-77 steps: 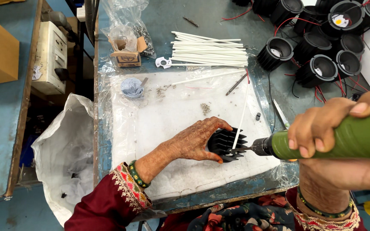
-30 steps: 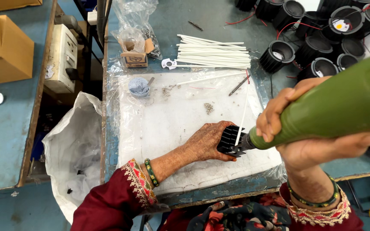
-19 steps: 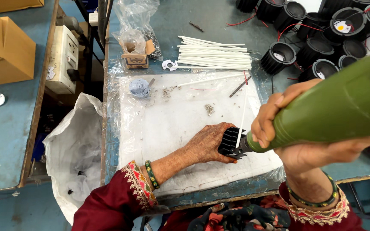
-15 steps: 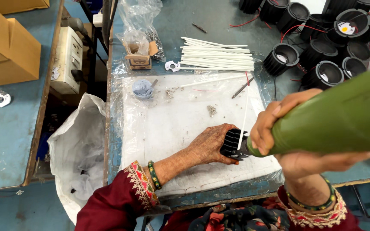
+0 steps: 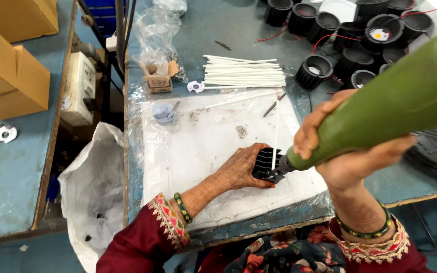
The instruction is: The person assembles LED light fixtures at a workbench. They thread red and white wires through black finned heatsink housings, pull the wires through, and use a green electric screwdriver to drive screws into the housings, repeating the process on multiple units.
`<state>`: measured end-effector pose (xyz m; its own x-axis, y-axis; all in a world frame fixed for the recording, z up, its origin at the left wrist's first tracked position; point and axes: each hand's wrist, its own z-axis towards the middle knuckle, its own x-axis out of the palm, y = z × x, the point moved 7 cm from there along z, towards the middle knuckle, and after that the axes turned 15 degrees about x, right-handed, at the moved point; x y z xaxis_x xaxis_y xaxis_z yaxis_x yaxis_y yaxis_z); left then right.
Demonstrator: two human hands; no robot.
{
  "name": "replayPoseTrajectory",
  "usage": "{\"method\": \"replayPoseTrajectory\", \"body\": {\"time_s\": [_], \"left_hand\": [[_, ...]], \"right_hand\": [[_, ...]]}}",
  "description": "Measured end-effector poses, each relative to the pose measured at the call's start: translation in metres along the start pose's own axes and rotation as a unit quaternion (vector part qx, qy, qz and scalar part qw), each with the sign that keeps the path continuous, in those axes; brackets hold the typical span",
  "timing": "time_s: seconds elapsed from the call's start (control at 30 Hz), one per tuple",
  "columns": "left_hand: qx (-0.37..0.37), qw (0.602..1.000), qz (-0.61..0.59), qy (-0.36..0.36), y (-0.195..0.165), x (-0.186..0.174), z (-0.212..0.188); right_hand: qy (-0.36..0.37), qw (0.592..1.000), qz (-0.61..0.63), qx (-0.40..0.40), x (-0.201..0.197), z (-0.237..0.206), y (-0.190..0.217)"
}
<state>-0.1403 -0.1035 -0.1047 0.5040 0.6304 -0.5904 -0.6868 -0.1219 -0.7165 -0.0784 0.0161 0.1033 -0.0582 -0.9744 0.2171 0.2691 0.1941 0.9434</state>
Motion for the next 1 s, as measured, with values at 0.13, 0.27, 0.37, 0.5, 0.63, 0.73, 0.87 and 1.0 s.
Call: {"method": "replayPoseTrajectory", "body": {"time_s": [0.13,0.27,0.37,0.5,0.63,0.73,0.87,1.0], "left_hand": [[-0.006,1.000,-0.025,-0.012,0.005,0.000,0.011],[-0.017,1.000,0.007,-0.019,0.016,-0.002,0.025],[-0.012,1.000,0.012,-0.026,0.022,-0.002,0.031],[-0.027,0.999,0.011,-0.018,0.028,0.001,0.038],[-0.032,0.999,0.007,-0.013,0.032,0.003,0.039],[-0.041,0.999,0.002,-0.010,0.036,0.004,0.037],[-0.029,0.999,0.010,-0.012,0.038,0.005,0.036],[-0.036,0.999,0.008,-0.006,0.041,0.007,0.036]], "right_hand": [[-0.053,0.997,-0.032,-0.040,-0.036,0.005,0.020],[-0.018,0.999,0.014,-0.040,-0.058,0.013,0.011],[-0.010,0.998,0.052,-0.037,-0.069,0.021,-0.004],[0.006,0.997,0.074,-0.038,-0.079,0.026,-0.016],[0.011,0.996,0.085,-0.034,-0.085,0.029,-0.022],[-0.006,0.998,0.060,-0.033,-0.088,0.029,-0.024],[0.004,0.998,0.058,-0.039,-0.086,0.030,-0.023],[-0.026,0.999,-0.008,-0.032,-0.084,0.034,-0.023]]}}
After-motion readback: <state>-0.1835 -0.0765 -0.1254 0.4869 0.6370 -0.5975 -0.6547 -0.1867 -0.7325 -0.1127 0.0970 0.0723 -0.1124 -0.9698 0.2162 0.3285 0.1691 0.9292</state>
